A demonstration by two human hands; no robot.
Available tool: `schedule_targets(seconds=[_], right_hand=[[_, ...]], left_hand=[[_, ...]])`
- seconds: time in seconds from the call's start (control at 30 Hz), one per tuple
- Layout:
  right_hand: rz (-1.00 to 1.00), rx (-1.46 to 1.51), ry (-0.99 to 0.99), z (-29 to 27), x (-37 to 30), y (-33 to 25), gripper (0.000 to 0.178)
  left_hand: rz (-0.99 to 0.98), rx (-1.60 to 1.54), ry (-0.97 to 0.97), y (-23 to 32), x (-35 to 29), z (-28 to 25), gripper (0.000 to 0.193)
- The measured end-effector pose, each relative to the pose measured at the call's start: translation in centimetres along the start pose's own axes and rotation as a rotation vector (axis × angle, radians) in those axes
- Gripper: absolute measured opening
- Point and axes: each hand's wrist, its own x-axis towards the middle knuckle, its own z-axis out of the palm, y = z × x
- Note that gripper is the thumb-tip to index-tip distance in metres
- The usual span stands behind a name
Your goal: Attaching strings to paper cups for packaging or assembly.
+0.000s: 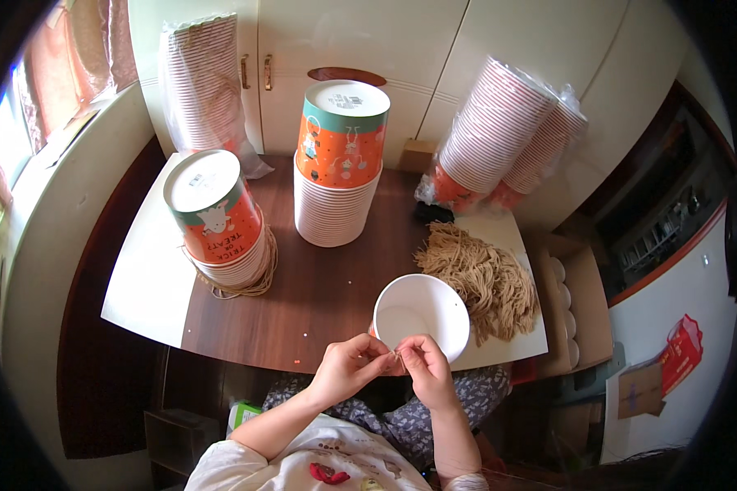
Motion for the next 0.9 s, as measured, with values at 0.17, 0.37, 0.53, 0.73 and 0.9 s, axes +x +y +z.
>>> schedule_targets(seconds=[0.17,0.37,0.53,0.73,0.9], right_hand=[[0.029,-0.003,-0.029,0.0,0.2,-0.3,0.011],[0.006,-0.068,-0.009,-0.1,0.2,-0.1,0.011],[-0.008,-0.077,-0.006,-0.1,0.2,-0.2,0.011],[0.016,-0.029,-0.01,-0.1,0.1,-0.3,0.011],[0.002,-0.043,0.008,-0.4,0.0,-0.6,0.012]], left_hand=[[0.086,-0.109,-0.025,-1.9,0.2,-0.2,0.009],[0.126,-0.11,-0.042,-1.3,0.1,-0.1,0.009],[0.09,-0.18,-0.024,-1.3,-0.1,0.3,0.011],[0.041,-0.199,-0.018,-1.3,-0.2,0.4,0.014],[0.015,-0.144,-0.015,-1.2,-0.1,0.3,0.016]])
